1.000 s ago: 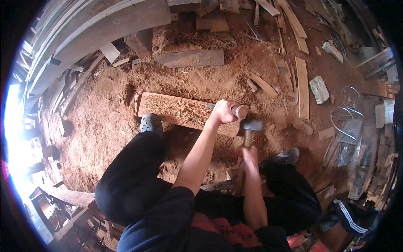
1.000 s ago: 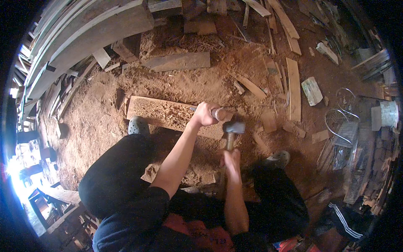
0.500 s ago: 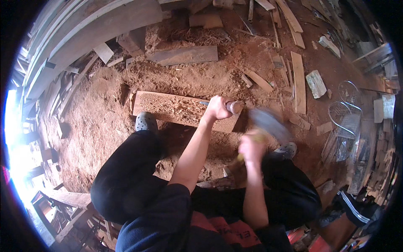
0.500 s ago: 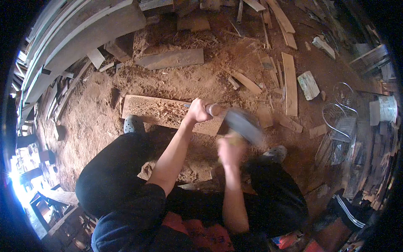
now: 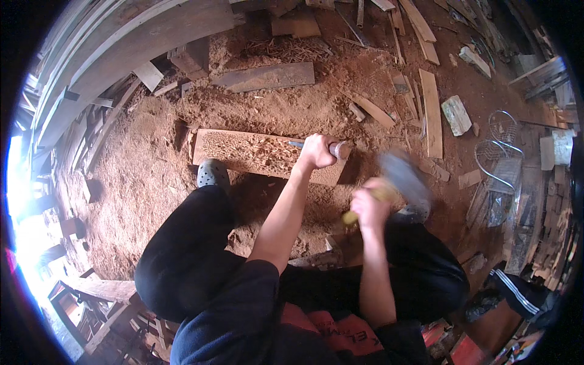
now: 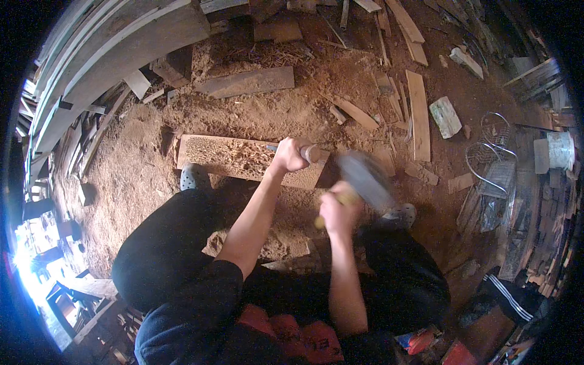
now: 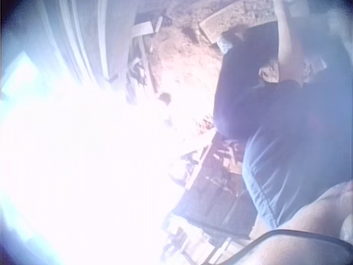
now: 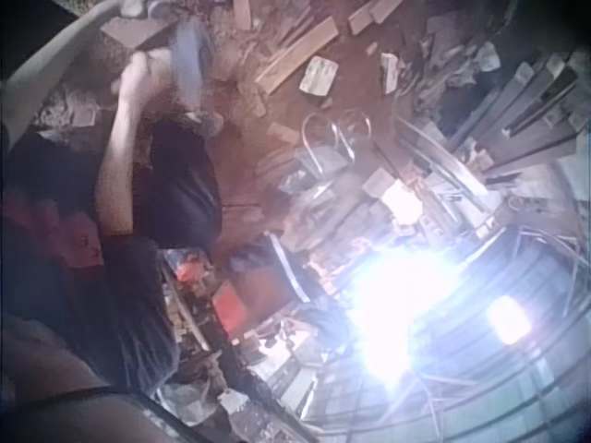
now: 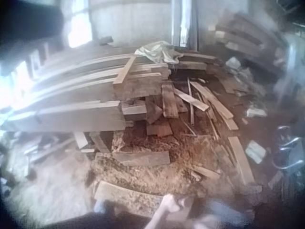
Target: The person sits on the floor and uses a chisel and hammer to carve a rectangular wooden plank. They repeatedly strike the chisel to remove wood chips and shape the plank's surface.
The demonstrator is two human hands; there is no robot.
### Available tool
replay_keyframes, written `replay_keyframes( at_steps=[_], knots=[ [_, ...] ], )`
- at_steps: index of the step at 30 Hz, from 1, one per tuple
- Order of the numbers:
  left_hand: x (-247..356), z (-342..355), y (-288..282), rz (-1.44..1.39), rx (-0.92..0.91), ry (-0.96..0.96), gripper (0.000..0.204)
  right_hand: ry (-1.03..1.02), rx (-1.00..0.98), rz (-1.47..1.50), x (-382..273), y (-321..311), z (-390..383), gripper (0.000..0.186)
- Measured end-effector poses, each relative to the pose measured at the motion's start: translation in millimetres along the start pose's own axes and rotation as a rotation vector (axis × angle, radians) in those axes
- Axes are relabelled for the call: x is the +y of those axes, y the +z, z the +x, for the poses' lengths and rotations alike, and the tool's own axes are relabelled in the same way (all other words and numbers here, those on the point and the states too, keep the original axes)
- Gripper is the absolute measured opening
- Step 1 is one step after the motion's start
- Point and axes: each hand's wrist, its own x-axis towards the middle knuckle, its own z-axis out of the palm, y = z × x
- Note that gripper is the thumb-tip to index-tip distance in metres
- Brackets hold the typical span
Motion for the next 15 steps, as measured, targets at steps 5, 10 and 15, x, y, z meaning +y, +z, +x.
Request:
replay_keyframes(
  at_steps=[5,10,15],
  knots=[
    [-3,-4,-1,0.095,-0.041,0.034,0.026,0.453,0.025,-0.218,49,-32,31,0.019],
    [-25,-4,-14,-0.196,0.093,0.018,0.026,0.383,-0.05,-0.348,66,-33,32,0.015],
    [-52,-7,-81,-1.041,0.733,0.001,0.017,0.272,-0.19,-0.714,129,-39,58,0.012]
  ],
)
